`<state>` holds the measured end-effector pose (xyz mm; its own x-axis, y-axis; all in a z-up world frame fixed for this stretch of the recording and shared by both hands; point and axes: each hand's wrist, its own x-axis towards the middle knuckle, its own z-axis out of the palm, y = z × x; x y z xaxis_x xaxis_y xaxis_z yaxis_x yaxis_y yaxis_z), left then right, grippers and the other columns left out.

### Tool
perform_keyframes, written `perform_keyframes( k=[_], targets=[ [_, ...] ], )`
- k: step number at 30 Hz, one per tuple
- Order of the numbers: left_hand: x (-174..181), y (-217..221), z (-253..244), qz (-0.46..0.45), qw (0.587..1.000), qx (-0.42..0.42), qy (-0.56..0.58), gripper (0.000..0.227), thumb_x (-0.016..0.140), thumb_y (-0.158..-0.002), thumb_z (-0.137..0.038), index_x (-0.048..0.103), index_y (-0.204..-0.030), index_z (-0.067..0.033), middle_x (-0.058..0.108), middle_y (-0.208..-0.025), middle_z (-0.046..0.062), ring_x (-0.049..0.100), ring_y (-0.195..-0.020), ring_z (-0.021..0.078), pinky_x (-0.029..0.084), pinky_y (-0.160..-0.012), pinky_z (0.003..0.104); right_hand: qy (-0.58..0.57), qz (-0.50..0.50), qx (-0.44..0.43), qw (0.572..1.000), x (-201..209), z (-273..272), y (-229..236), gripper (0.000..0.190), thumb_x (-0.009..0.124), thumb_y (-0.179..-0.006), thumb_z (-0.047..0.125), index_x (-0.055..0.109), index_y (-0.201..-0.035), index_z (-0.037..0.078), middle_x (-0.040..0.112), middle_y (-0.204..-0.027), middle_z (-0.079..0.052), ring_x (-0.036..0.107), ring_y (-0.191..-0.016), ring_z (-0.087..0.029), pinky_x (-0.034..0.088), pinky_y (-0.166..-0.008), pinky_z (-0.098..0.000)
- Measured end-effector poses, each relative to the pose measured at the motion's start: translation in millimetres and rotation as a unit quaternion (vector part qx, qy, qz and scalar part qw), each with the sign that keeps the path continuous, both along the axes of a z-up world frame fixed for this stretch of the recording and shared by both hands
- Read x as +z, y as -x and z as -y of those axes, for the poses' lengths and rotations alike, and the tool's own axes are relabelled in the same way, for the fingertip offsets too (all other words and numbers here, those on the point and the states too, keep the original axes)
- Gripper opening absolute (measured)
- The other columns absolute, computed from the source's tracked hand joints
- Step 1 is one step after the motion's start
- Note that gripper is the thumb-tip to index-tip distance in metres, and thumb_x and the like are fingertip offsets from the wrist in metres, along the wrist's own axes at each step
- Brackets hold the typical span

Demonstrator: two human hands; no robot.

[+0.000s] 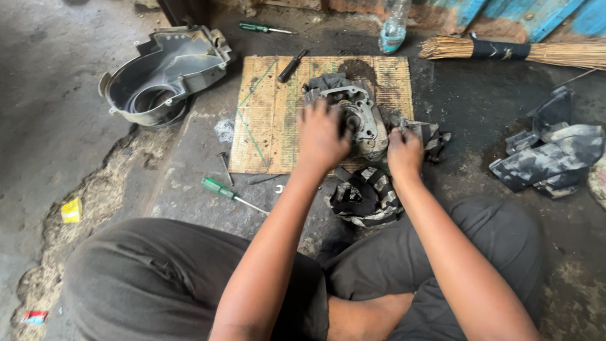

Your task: The person sits on the floor and cleans a disassembled engine cylinder block using a rag. They wipe the exterior surfaces and the interior bore of the cylinder, rotating the block to access different areas. The person also uses a small metal tool to scrape or clean specific spots inside the cylinder.

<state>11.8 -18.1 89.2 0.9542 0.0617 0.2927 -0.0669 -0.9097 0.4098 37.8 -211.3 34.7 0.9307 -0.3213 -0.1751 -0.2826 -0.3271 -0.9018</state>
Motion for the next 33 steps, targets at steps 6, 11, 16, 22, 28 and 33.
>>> perform_keyframes(
  k=[6,11,16,22,28,33],
  targets=[
    [-6,22,18,0.090,0.993,-0.077,0.021,0.043,0.060,-0.093,-0.033,0.064,-0.124,-0.0029,0.052,-0.143,0.020,0.043,-0.137,0.0386,0.028,-0.116,0.054,-0.255,-0.098,-0.013,0.962,-24,20,-15,0.051,0.036,-0.107,0.045,0.061,-0.123,0.004,0.067,-0.119,-0.016,0.062,-0.106,-0.026,0.051,-0.098,-0.0491],
    [-12,23,18,0.105,0.992,-0.070,-0.012,0.046,0.058,-0.094,-0.034,0.064,-0.126,-0.0005,0.053,-0.144,0.019,0.045,-0.137,0.0366,0.030,-0.117,0.053,-0.551,-0.039,-0.049,0.832,-38,6,-17,0.063,0.043,-0.104,0.049,0.053,-0.142,0.000,0.062,-0.142,-0.016,0.055,-0.134,-0.029,0.040,-0.119,-0.0472],
    [-7,17,19,0.108,0.991,-0.072,-0.013,0.048,0.058,-0.094,-0.033,0.063,-0.128,0.0001,0.053,-0.145,0.018,0.045,-0.137,0.0354,0.031,-0.117,0.052,-0.523,-0.066,0.010,0.850,-17,-4,-14,0.062,0.042,-0.096,0.055,0.050,-0.144,0.016,0.060,-0.143,-0.005,0.055,-0.132,-0.025,0.040,-0.111,-0.0475],
    [-2,17,22,0.098,0.993,-0.072,0.000,0.047,0.059,-0.095,-0.033,0.064,-0.129,-0.0012,0.054,-0.145,0.017,0.045,-0.138,0.0348,0.031,-0.117,0.052,-0.511,-0.065,0.091,0.852,-35,-7,-37,0.072,0.042,-0.100,0.063,0.055,-0.146,0.009,0.063,-0.141,-0.009,0.057,-0.130,-0.026,0.040,-0.115,-0.0475],
    [-3,12,22,0.087,0.994,-0.067,-0.016,0.052,0.060,-0.092,-0.033,0.059,-0.133,-0.0007,0.053,-0.143,0.017,0.046,-0.138,0.0347,0.031,-0.116,0.052,-0.449,-0.102,0.018,0.887,-16,-15,-32,0.064,0.041,-0.098,0.060,0.058,-0.140,0.015,0.067,-0.136,-0.004,0.061,-0.128,-0.023,0.040,-0.114,-0.0491],
    [-3,16,20,0.086,0.994,-0.050,0.044,0.067,0.063,-0.087,-0.033,0.052,-0.143,0.0021,0.052,-0.143,0.020,0.048,-0.130,0.0383,0.035,-0.113,0.050,-0.476,-0.152,0.003,0.866,9,-21,-30,0.059,0.045,-0.097,0.056,0.062,-0.135,0.014,0.069,-0.131,-0.007,0.064,-0.121,-0.025,0.043,-0.111,-0.0494]
  ],
)
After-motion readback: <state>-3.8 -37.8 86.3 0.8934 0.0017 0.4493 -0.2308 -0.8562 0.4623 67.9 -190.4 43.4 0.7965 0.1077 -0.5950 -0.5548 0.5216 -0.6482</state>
